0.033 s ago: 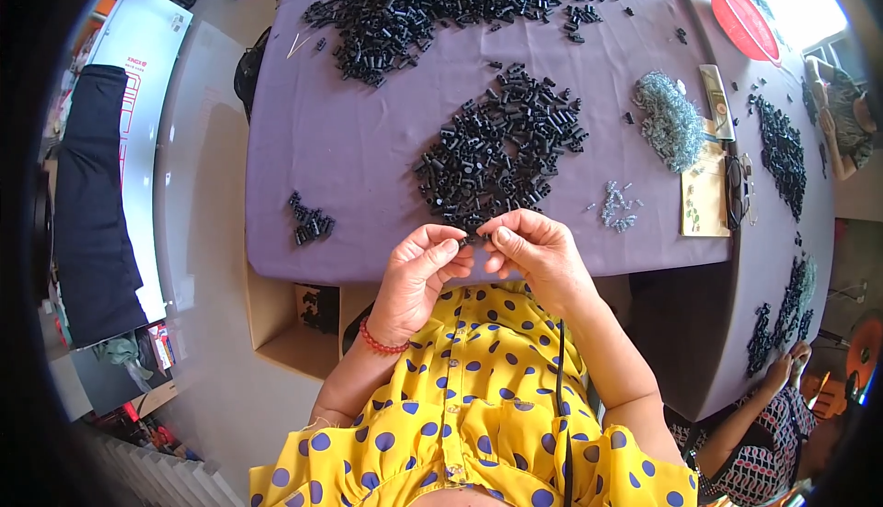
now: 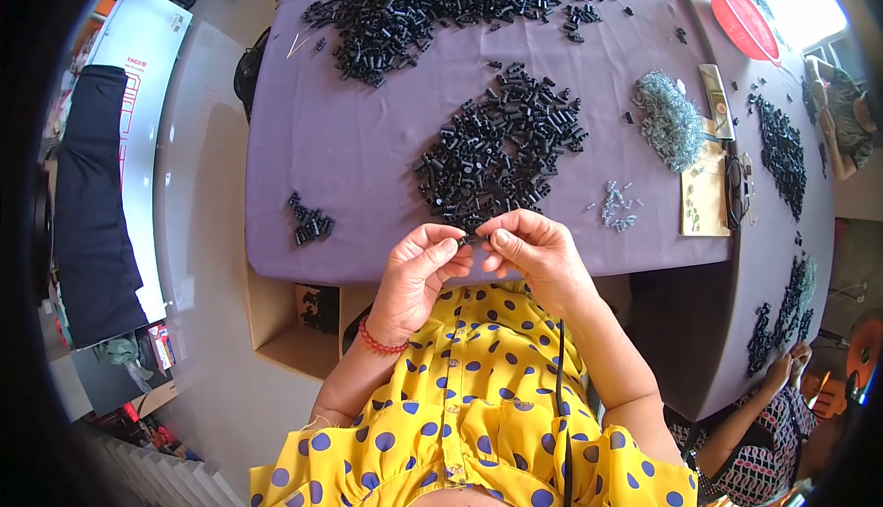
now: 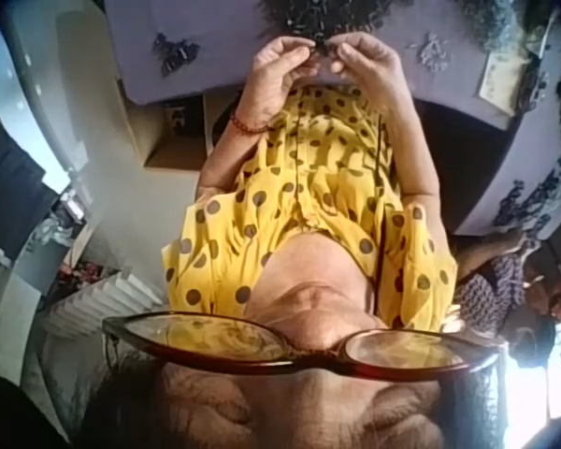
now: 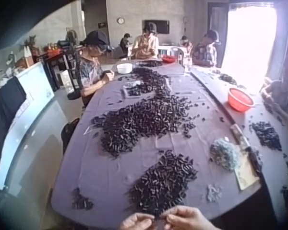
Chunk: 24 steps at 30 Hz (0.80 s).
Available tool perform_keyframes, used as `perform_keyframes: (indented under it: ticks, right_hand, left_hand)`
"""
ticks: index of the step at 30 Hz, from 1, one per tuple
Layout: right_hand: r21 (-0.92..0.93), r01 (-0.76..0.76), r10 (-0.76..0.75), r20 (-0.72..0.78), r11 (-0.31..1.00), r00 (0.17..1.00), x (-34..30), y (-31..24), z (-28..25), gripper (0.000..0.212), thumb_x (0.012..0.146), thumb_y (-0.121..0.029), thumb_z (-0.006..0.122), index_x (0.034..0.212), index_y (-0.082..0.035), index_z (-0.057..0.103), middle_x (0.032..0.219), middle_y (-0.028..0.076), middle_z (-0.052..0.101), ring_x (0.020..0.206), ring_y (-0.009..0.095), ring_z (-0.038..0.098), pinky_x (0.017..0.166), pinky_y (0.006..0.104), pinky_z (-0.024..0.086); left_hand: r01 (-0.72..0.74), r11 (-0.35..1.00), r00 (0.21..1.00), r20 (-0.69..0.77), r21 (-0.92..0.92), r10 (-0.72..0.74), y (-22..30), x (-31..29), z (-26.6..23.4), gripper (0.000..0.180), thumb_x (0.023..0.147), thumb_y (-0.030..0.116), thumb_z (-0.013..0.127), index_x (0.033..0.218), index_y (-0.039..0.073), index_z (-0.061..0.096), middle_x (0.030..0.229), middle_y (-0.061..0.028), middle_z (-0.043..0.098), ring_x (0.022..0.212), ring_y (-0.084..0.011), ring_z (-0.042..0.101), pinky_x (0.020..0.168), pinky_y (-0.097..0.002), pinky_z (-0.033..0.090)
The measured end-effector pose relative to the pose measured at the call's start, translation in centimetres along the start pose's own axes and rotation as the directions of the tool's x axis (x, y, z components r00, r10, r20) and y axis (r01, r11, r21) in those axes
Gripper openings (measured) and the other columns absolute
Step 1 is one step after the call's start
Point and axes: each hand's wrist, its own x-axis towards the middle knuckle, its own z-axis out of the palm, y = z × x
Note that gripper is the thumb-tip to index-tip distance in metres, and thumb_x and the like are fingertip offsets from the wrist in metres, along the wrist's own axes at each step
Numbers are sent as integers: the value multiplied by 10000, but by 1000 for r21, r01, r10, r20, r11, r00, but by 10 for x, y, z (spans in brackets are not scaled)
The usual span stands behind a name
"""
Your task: Assemble small metal components into black plastic parts by hand at a workbench.
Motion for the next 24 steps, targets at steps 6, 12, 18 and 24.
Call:
perform_keyframes:
  ticks: [6, 12, 18, 24]
  right_hand:
    - [-19, 88, -88, 7, 996, 996, 1, 8, -2, 157, 996, -106, 670, 1111, -3, 695, 917, 37, 708, 802, 104, 684, 693, 239, 536]
    - [-93, 163, -168, -54, 982, 984, 1, 11, 1, 129, 990, -73, 669, 1074, 14, 715, 889, 46, 710, 762, 115, 696, 680, 233, 554]
    - [-100, 175, -184, -85, 979, 979, 3, 14, 1, 138, 988, -80, 673, 1079, 15, 714, 869, 43, 707, 734, 104, 669, 672, 232, 547]
    - [-56, 163, -167, -67, 985, 984, 4, 15, 1, 135, 981, -98, 690, 1068, 2, 718, 862, 20, 702, 732, 74, 627, 684, 226, 522]
  left_hand:
    - [9, 1000, 1000, 5, 4, -9, 1, 0, 3, 145, 1021, 120, 623, 1138, 36, 642, 1015, -84, 720, 891, -140, 698, 855, -273, 581]
    - [4, 1000, 1000, 19, 19, -5, 1, -1, 8, 149, 1018, 130, 639, 1136, 39, 641, 1005, -65, 711, 880, -123, 685, 852, -262, 573]
    - [-10, 999, 1000, 7, 44, 10, -1, -1, 8, 148, 1018, 127, 639, 1134, 36, 640, 1002, -63, 715, 874, -119, 685, 840, -259, 573]
    - [-12, 998, 1000, -1, 55, 12, -3, -1, 9, 148, 1017, 130, 642, 1131, 36, 639, 995, -61, 718, 867, -117, 685, 841, -260, 573]
